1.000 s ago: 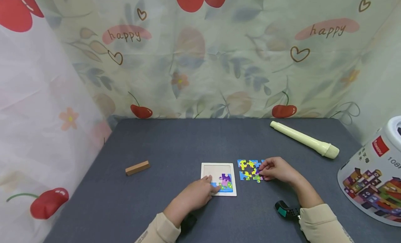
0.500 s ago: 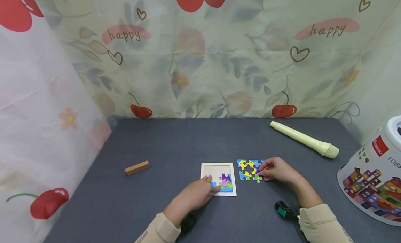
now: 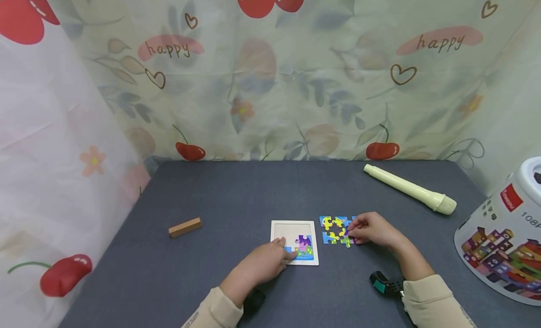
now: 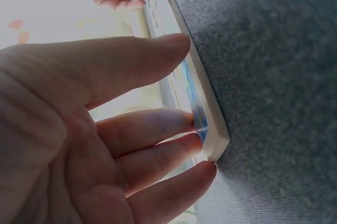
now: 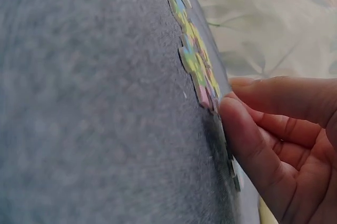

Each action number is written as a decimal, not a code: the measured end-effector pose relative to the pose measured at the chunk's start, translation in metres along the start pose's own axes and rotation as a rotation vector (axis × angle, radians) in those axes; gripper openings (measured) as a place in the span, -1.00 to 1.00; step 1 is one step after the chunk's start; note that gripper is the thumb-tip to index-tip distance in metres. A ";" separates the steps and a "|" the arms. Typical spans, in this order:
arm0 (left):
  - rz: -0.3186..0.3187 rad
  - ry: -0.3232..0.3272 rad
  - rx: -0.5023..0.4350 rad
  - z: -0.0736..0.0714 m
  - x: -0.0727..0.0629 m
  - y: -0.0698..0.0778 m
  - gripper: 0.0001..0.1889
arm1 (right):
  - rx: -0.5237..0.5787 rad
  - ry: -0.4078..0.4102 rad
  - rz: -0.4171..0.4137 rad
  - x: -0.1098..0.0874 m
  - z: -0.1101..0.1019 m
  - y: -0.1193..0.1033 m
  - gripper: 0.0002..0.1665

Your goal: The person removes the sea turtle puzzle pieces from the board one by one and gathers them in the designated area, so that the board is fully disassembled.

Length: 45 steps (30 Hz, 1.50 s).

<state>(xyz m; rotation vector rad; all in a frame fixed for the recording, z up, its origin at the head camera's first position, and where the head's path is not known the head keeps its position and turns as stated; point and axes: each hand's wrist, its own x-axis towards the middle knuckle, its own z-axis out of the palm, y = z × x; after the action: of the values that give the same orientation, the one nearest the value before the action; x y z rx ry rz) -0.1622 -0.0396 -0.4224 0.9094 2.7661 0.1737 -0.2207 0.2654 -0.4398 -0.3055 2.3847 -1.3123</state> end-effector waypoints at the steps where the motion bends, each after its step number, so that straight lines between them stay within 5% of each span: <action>1: 0.000 -0.004 0.002 0.000 0.000 0.000 -0.61 | -0.002 0.004 -0.004 0.000 0.000 -0.001 -0.73; 14: 0.048 0.039 -0.001 -0.001 0.001 0.010 -0.57 | -0.043 0.006 -0.062 0.017 0.021 -0.032 -0.74; 27: 0.046 -0.009 -0.013 -0.001 0.007 0.019 -0.56 | -0.175 -0.084 -0.196 0.048 0.055 -0.057 -0.80; 45: 0.050 -0.022 0.015 0.001 0.004 0.018 -0.54 | -0.253 -0.076 -0.175 0.053 0.073 -0.064 -0.90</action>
<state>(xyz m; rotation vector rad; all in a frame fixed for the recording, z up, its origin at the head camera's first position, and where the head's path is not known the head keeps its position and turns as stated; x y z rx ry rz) -0.1548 -0.0229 -0.4207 0.9792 2.7293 0.1511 -0.2360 0.1558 -0.4337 -0.6386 2.5058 -1.0465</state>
